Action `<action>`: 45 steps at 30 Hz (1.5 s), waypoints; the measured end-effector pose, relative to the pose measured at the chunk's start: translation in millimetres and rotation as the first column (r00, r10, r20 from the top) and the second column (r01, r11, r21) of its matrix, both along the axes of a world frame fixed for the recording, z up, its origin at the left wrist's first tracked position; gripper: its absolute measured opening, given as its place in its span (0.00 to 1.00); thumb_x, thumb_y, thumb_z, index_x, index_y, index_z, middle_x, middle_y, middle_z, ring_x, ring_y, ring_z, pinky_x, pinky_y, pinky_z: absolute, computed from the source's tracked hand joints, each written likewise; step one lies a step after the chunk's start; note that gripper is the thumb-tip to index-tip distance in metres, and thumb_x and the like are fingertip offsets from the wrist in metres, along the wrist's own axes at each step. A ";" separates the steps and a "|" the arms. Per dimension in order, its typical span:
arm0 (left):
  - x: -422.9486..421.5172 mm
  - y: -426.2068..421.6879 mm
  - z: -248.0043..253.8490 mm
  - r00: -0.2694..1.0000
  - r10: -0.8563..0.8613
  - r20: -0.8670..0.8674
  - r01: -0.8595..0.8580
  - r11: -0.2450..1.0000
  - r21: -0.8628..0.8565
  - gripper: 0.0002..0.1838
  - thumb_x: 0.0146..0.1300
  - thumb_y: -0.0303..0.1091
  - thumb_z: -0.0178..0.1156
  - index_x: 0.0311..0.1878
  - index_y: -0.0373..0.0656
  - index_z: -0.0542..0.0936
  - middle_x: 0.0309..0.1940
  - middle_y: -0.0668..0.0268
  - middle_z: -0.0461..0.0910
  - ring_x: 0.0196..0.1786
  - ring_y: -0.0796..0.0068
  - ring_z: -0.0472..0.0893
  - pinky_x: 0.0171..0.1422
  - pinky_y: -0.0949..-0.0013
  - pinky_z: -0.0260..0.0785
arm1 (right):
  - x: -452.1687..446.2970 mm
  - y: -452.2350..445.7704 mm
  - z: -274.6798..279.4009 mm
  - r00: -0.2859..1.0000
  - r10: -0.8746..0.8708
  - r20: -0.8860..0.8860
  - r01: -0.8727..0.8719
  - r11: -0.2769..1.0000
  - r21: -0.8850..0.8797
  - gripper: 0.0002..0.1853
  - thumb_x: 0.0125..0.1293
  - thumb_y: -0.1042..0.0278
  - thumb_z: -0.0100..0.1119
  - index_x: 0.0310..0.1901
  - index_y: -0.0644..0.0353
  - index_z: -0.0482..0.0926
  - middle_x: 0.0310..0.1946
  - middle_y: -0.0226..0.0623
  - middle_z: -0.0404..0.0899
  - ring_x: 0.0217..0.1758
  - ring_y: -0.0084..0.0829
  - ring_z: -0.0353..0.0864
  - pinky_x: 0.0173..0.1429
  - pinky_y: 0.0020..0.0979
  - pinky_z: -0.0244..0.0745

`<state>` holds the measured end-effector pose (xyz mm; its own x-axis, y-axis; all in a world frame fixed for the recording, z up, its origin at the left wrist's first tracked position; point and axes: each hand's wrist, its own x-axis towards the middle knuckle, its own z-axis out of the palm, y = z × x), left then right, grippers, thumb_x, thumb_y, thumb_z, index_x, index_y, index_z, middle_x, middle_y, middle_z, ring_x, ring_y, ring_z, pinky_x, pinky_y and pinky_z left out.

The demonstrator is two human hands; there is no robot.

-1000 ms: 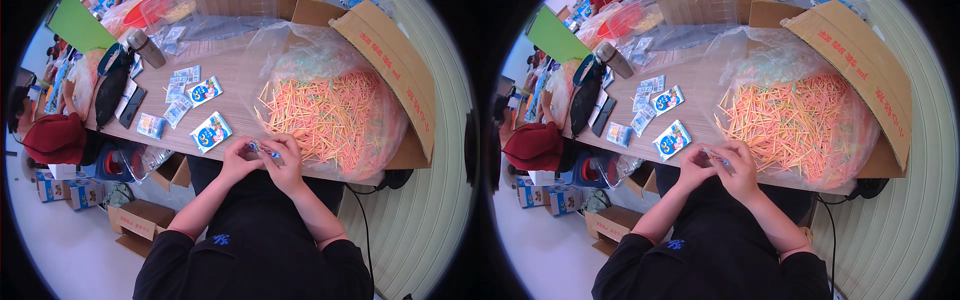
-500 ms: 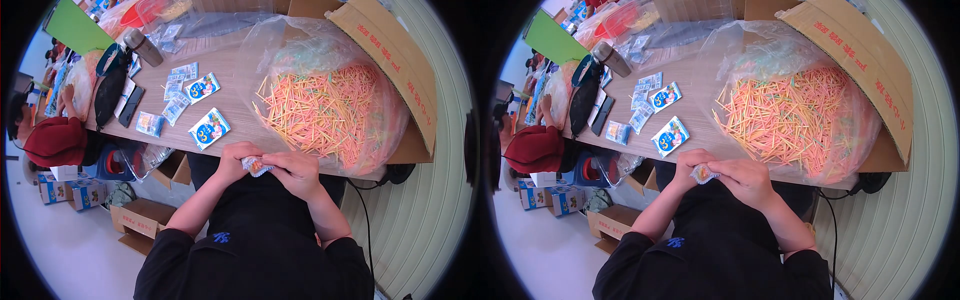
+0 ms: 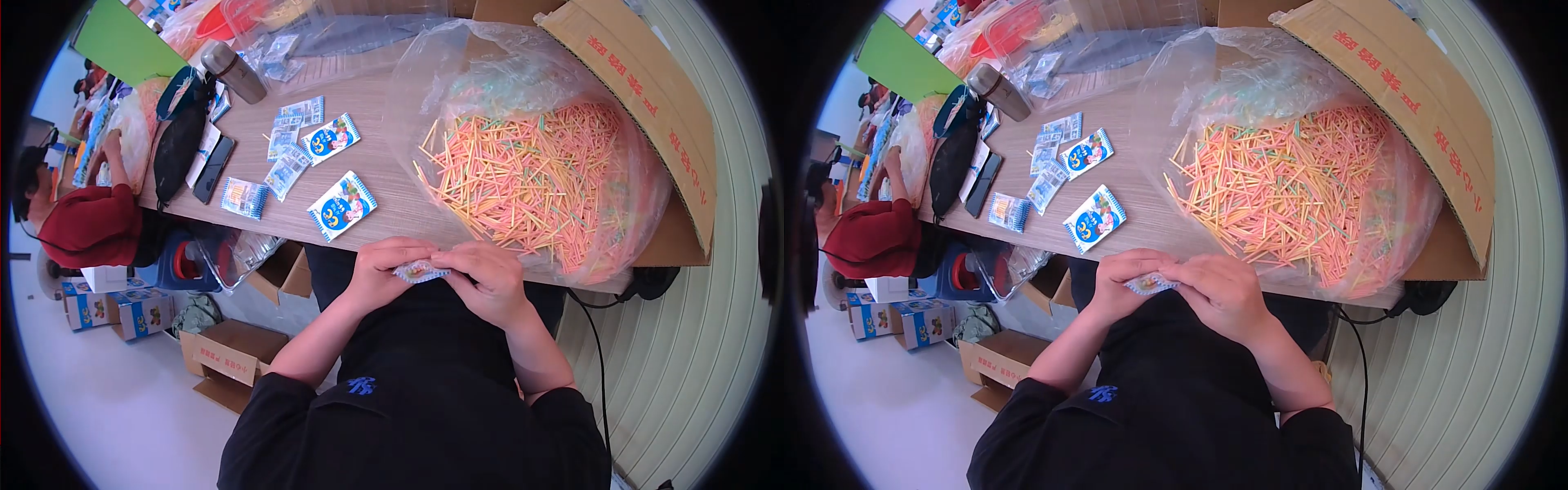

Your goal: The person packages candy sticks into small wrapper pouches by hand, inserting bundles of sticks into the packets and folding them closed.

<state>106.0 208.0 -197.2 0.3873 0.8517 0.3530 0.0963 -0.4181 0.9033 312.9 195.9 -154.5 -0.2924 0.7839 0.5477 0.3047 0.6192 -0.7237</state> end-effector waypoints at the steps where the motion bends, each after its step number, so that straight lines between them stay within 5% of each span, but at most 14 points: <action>1: 0.3 0.6 -0.3 1.000 0.000 -0.007 0.000 1.000 -0.008 0.17 0.52 0.22 0.74 0.48 0.38 0.88 0.45 0.57 0.88 0.47 0.63 0.88 0.53 0.67 0.79 | 0.6 0.7 -0.7 1.000 0.001 0.001 -0.001 1.000 0.000 0.19 0.47 0.85 0.72 0.44 0.59 0.86 0.36 0.34 0.88 0.38 0.34 0.88 0.42 0.32 0.81; 13: 6.6 2.9 -18.7 0.999 0.025 -0.042 -0.030 0.992 -0.120 0.17 0.51 0.23 0.75 0.46 0.40 0.88 0.44 0.58 0.88 0.48 0.64 0.88 0.53 0.66 0.80 | 6.3 -2.3 -12.5 0.988 -0.096 0.122 0.103 0.993 -0.052 0.23 0.51 0.82 0.68 0.51 0.56 0.84 0.38 0.36 0.84 0.40 0.39 0.83 0.45 0.37 0.77; 22: 4.5 5.5 -31.8 0.996 0.045 -0.072 -0.047 0.998 -0.029 0.17 0.50 0.24 0.76 0.46 0.42 0.89 0.45 0.60 0.88 0.51 0.61 0.87 0.60 0.63 0.78 | 5.4 -1.9 -34.1 0.973 -0.106 0.204 0.127 0.988 -0.092 0.23 0.54 0.82 0.65 0.54 0.56 0.82 0.41 0.38 0.83 0.43 0.41 0.83 0.48 0.39 0.78; 36: -3.6 12.0 -24.0 1.000 -0.010 0.002 0.010 0.999 0.038 0.18 0.49 0.25 0.77 0.46 0.44 0.89 0.43 0.63 0.88 0.45 0.65 0.86 0.49 0.65 0.78 | -11.6 -5.5 -62.1 0.976 -0.082 0.201 0.147 0.930 -0.335 0.28 0.55 0.83 0.68 0.60 0.59 0.78 0.44 0.43 0.86 0.45 0.42 0.88 0.48 0.36 0.83; 41: -6.1 10.1 -19.9 1.000 0.011 -0.014 -0.012 0.998 -0.064 0.16 0.50 0.25 0.76 0.45 0.43 0.90 0.42 0.63 0.88 0.44 0.66 0.85 0.48 0.67 0.78 | -13.3 -3.0 -66.6 0.981 -0.096 0.169 0.139 0.954 -0.265 0.24 0.58 0.81 0.66 0.58 0.57 0.80 0.40 0.43 0.87 0.43 0.45 0.87 0.46 0.39 0.82; 45: -10.5 15.3 -18.9 1.000 0.019 -0.014 -0.018 0.999 0.027 0.14 0.52 0.24 0.75 0.44 0.42 0.90 0.42 0.63 0.88 0.43 0.67 0.85 0.47 0.68 0.78 | -16.4 -1.3 -66.7 0.985 -0.092 0.143 0.128 0.955 -0.268 0.23 0.58 0.80 0.68 0.57 0.57 0.80 0.39 0.43 0.87 0.43 0.43 0.88 0.46 0.38 0.82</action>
